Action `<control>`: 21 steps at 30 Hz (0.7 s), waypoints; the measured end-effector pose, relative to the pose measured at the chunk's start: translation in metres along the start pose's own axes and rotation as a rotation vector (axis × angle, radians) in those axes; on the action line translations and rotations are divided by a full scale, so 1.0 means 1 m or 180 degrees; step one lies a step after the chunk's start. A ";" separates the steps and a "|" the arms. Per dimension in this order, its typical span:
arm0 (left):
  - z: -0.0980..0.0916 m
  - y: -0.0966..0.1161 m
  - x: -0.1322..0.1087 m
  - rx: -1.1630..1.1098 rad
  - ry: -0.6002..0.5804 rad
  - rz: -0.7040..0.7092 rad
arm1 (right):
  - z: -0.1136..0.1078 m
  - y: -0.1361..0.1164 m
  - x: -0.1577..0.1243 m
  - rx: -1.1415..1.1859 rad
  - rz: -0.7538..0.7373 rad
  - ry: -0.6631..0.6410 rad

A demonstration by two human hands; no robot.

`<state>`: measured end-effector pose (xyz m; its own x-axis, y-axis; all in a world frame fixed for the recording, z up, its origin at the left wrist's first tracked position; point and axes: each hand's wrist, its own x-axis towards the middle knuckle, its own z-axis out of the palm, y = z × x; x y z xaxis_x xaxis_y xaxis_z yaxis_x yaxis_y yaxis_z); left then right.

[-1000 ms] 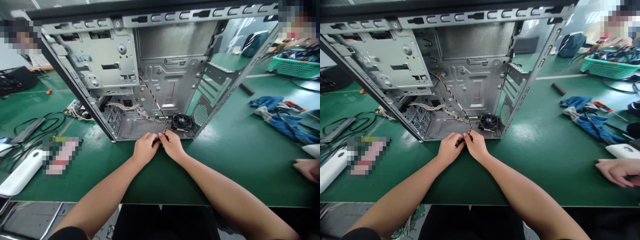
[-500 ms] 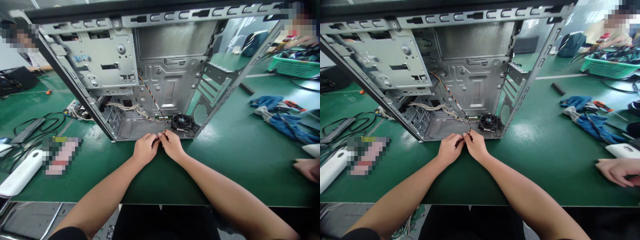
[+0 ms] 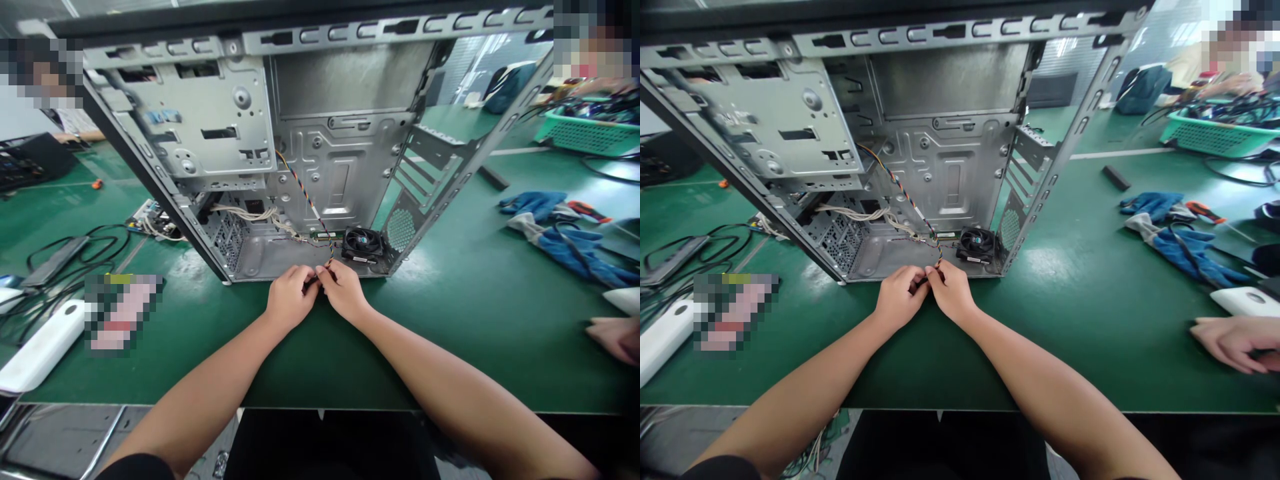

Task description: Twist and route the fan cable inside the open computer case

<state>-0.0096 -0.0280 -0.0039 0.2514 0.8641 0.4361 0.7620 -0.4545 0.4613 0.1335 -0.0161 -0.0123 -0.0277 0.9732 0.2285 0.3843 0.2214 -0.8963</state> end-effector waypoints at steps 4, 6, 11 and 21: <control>-0.001 0.000 0.000 -0.0007 -0.0043 0.0032 | 0.000 0.000 0.000 -0.0017 0.0032 -0.0001; -0.001 0.000 0.001 0.0007 -0.0073 0.0053 | 0.000 0.000 0.000 -0.0045 0.0051 0.0003; -0.001 0.000 0.000 0.0001 -0.0014 0.0073 | -0.002 -0.002 0.000 -0.0048 0.0047 0.0031; -0.003 0.003 0.000 -0.0009 0.0138 0.0103 | -0.002 -0.002 0.000 -0.0049 0.0014 0.0010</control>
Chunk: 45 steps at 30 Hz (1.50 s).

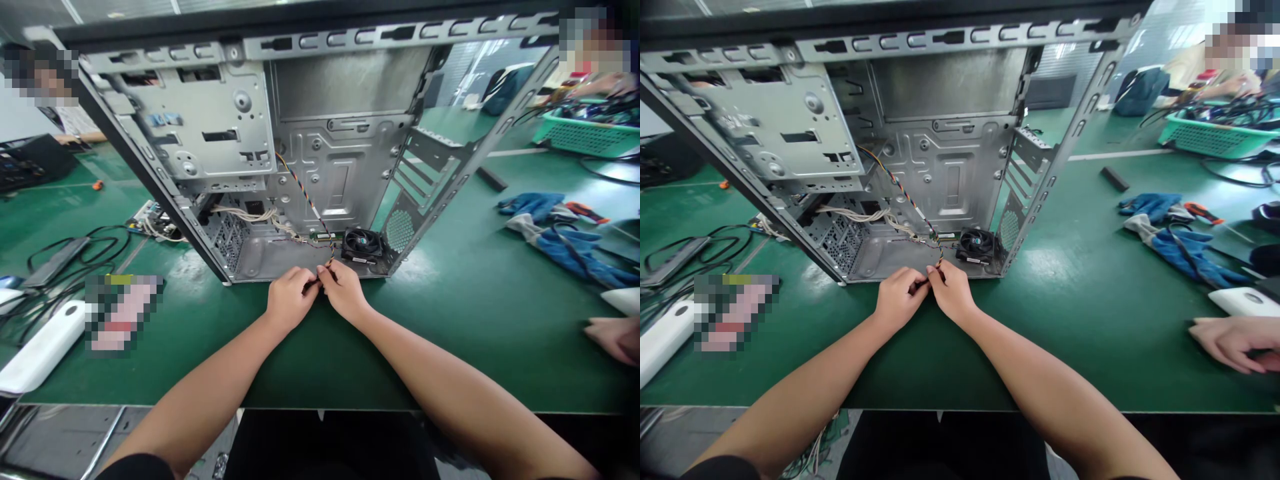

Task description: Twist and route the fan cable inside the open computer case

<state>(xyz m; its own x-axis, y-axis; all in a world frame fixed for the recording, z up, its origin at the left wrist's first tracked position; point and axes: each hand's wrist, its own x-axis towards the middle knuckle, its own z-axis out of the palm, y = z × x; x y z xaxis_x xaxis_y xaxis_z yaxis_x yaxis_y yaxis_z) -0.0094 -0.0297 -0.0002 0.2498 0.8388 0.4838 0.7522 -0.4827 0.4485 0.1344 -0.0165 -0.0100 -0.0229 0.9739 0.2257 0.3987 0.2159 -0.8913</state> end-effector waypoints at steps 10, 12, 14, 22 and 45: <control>0.002 -0.002 -0.002 -0.0104 -0.0066 0.0001 | 0.000 0.000 0.001 -0.0055 0.0035 0.0020; 0.001 -0.002 -0.002 -0.0041 -0.0067 0.0028 | 0.000 0.000 0.001 -0.0054 0.0025 0.0019; 0.000 -0.001 -0.002 0.0004 -0.0061 0.0049 | 0.000 0.000 0.001 -0.0069 0.0020 0.0019; 0.000 0.000 -0.001 -0.0061 0.0038 -0.0023 | -0.001 -0.002 0.000 0.0044 0.0037 0.0006; -0.001 0.001 -0.002 -0.0139 -0.0027 0.0017 | 0.000 0.000 0.000 -0.0016 0.0079 0.0037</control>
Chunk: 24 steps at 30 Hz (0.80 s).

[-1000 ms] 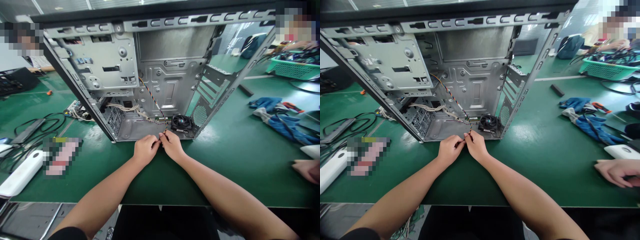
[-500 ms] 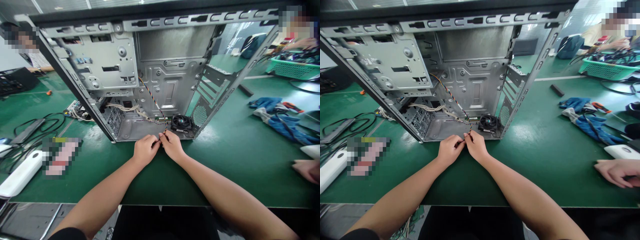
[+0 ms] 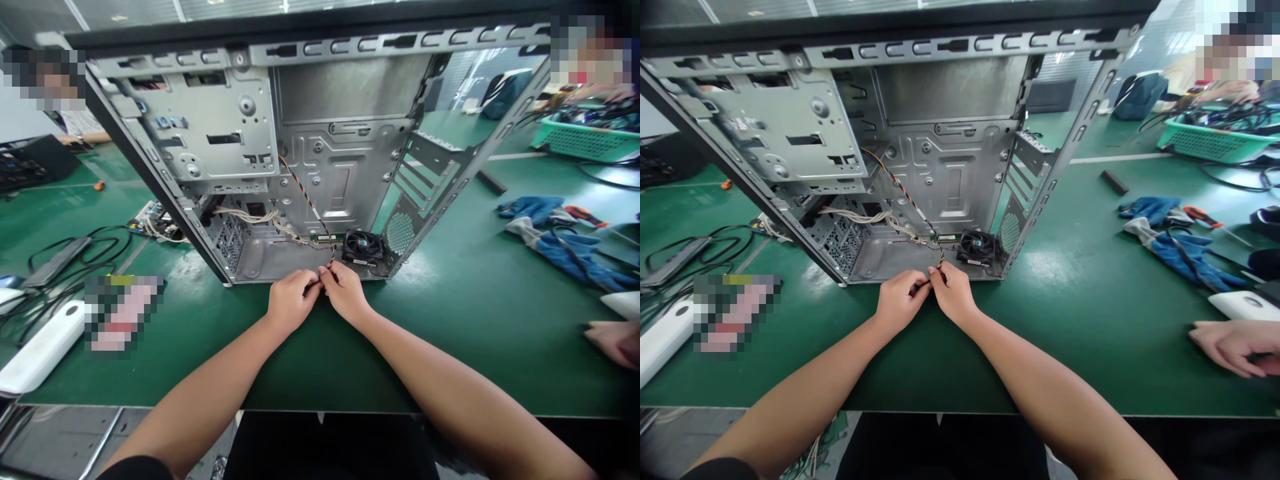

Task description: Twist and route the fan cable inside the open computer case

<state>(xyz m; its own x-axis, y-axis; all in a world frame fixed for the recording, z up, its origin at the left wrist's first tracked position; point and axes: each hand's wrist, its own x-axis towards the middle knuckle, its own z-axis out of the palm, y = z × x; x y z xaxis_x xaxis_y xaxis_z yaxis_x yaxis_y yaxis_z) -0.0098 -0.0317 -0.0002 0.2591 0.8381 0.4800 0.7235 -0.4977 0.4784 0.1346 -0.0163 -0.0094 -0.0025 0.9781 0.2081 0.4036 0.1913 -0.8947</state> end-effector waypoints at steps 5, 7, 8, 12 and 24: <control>0.001 -0.001 0.000 0.0088 -0.0036 -0.0031 | 0.000 0.000 0.000 0.0001 -0.0020 -0.0023; 0.001 -0.001 0.000 0.0095 -0.0033 -0.0034 | 0.000 0.000 0.000 0.0003 -0.0022 -0.0027; 0.001 -0.001 0.000 0.0099 -0.0033 -0.0028 | 0.000 0.000 0.000 0.0009 -0.0025 -0.0032; 0.001 -0.001 0.000 0.0100 -0.0074 -0.0013 | 0.000 0.001 0.000 0.0051 -0.0030 -0.0036; 0.002 -0.002 0.001 -0.0045 -0.0027 -0.0091 | 0.000 -0.001 0.000 -0.0036 0.0027 -0.0006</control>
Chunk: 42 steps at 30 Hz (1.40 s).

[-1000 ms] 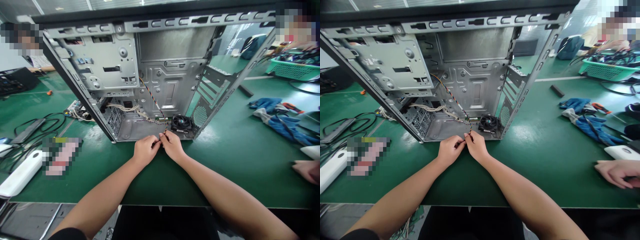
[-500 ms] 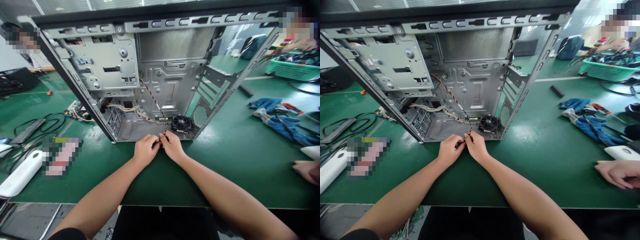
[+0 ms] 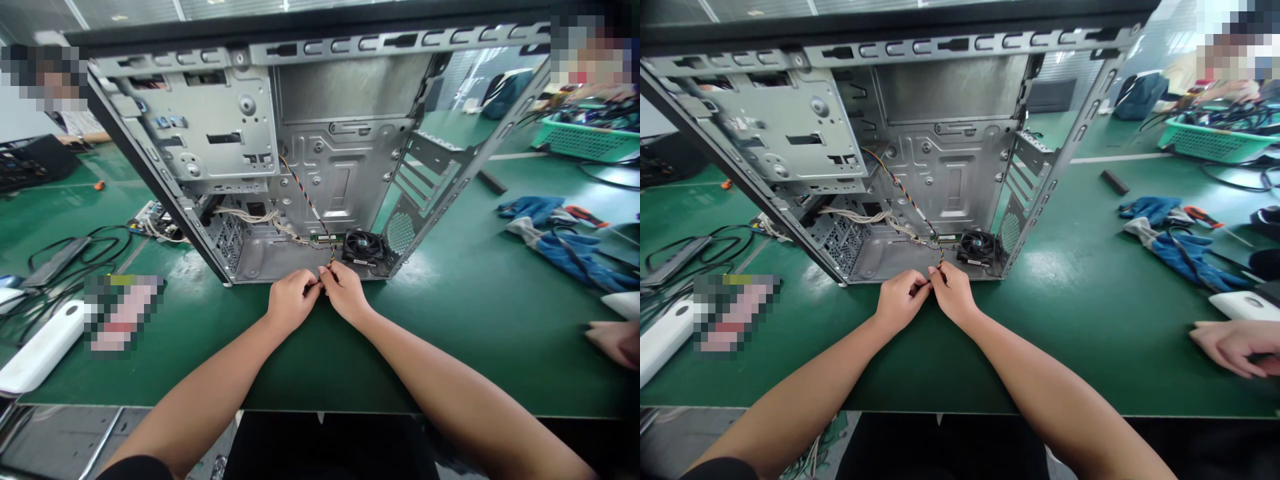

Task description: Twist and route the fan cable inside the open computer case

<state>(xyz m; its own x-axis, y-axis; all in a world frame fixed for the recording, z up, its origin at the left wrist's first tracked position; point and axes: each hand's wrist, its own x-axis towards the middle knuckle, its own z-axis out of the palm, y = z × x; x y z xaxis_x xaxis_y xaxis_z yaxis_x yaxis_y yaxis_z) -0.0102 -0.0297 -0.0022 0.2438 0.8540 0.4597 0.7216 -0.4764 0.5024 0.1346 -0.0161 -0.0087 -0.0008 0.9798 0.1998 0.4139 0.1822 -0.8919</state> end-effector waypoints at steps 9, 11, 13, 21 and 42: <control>0.000 0.000 0.001 0.0082 0.0037 0.0013 | 0.001 0.001 0.001 0.0053 -0.0042 -0.0008; 0.001 -0.001 0.000 0.0069 0.0001 0.0005 | 0.001 0.002 0.001 0.0046 -0.0041 0.0004; 0.001 -0.001 0.000 0.0032 -0.0024 -0.0005 | 0.000 0.002 0.001 0.0029 -0.0035 0.0013; 0.001 -0.001 0.000 -0.0001 -0.0006 -0.0049 | 0.001 0.002 0.000 0.0030 0.0008 0.0011; 0.000 0.000 0.002 0.0087 -0.0161 -0.0141 | 0.001 0.002 0.000 0.0011 -0.0004 0.0044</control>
<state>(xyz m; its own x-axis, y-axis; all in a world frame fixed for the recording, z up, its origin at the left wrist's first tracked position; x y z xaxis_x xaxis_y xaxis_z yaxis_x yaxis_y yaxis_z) -0.0103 -0.0283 -0.0013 0.2432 0.8838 0.3996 0.7497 -0.4327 0.5007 0.1346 -0.0154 -0.0109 0.0114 0.9784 0.2066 0.4108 0.1838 -0.8930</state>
